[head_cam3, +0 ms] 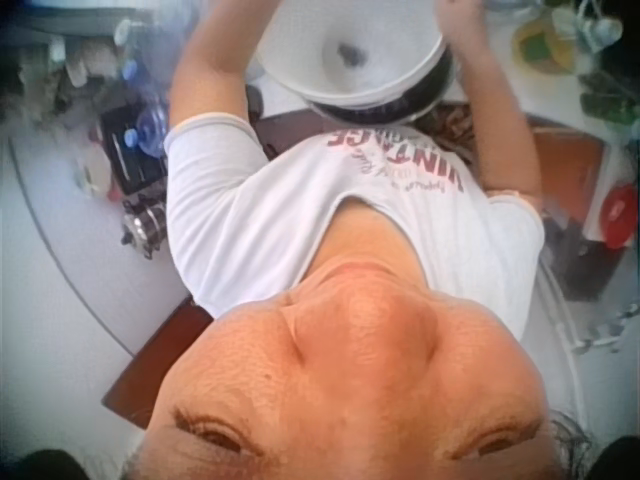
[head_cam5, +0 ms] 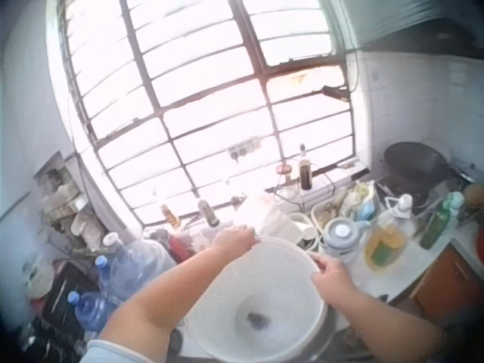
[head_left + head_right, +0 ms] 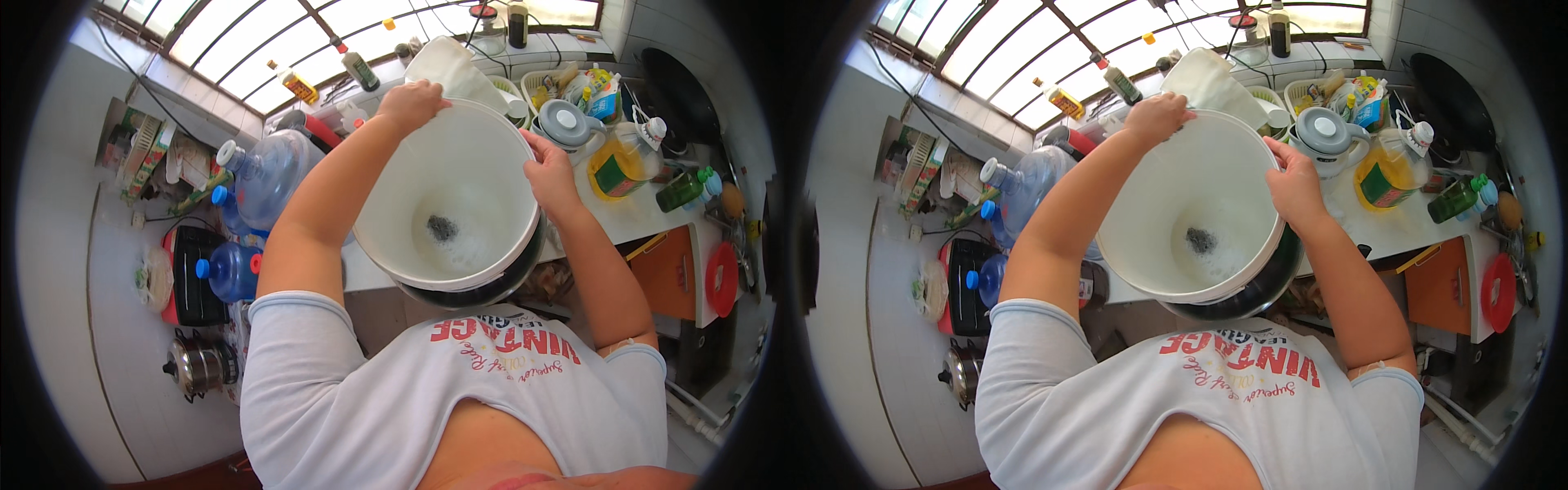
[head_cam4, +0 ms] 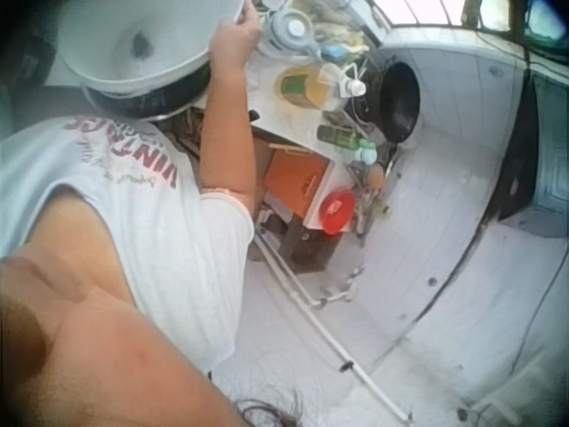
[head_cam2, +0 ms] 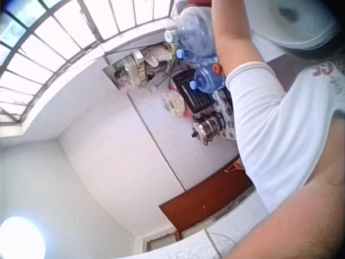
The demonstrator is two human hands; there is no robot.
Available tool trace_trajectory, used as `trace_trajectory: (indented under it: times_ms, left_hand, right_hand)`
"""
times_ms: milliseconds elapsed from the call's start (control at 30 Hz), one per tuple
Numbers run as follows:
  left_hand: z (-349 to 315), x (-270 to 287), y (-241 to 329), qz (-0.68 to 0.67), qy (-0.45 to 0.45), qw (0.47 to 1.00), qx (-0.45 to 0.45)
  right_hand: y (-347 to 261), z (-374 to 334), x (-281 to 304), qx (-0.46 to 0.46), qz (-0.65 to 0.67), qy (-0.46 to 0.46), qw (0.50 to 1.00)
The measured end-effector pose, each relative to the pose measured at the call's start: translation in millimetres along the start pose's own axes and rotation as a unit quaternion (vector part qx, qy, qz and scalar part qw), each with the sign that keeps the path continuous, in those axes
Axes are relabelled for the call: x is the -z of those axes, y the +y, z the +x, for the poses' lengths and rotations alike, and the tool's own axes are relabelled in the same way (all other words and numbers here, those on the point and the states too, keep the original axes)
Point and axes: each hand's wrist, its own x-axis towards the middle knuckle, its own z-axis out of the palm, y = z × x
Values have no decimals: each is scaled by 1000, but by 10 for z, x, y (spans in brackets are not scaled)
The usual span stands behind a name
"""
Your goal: The person fills a white bucket with water from a tap and uses a steel wool scrubber to clean the interior and exterior surfaces. They scrub the bottom and sides of the bucket, rinse it under running water, and repeat the scrubbing process to ensure thorough cleaning.
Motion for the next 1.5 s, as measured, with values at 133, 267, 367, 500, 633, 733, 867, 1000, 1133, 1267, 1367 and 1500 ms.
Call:
trace_trajectory:
  times_ms: [133,267,367,500,633,733,867,1000,1133,1267,1367,1500]
  left_hand:
    - [299,84,376,-18,-14,990,-142]
    - [456,76,755,-48,21,957,-287]
    - [459,70,709,-87,-2,965,-248]
    - [191,50,122,-95,-42,992,-73]
    - [-360,226,-201,-54,-80,991,95]
    - [-773,332,-257,-33,-101,975,194]
    - [-1299,548,-189,-11,-178,930,321]
    - [-1716,645,-36,-23,-181,905,385]
    - [-2007,702,115,-40,-184,884,429]
    - [-2290,712,224,-54,-147,887,434]
    - [-2458,757,386,-59,-124,891,432]
    - [-2571,848,662,-66,-119,889,438]
  right_hand:
    - [-39,-16,-23,2,-21,3,1000]
    - [-28,-22,-13,-8,-1,4,1000]
    - [50,-15,-45,-5,56,26,998]
    - [83,-24,-93,-21,69,41,997]
    - [104,-12,-164,-9,73,76,994]
    - [185,34,-229,16,49,93,994]
    - [125,4,-269,9,31,101,994]
    - [121,-8,-272,21,29,104,994]
    - [133,-26,-321,21,7,120,993]
    - [132,-15,-358,31,-5,128,991]
    - [151,-4,-368,38,-4,127,991]
    - [188,21,-357,58,19,128,990]
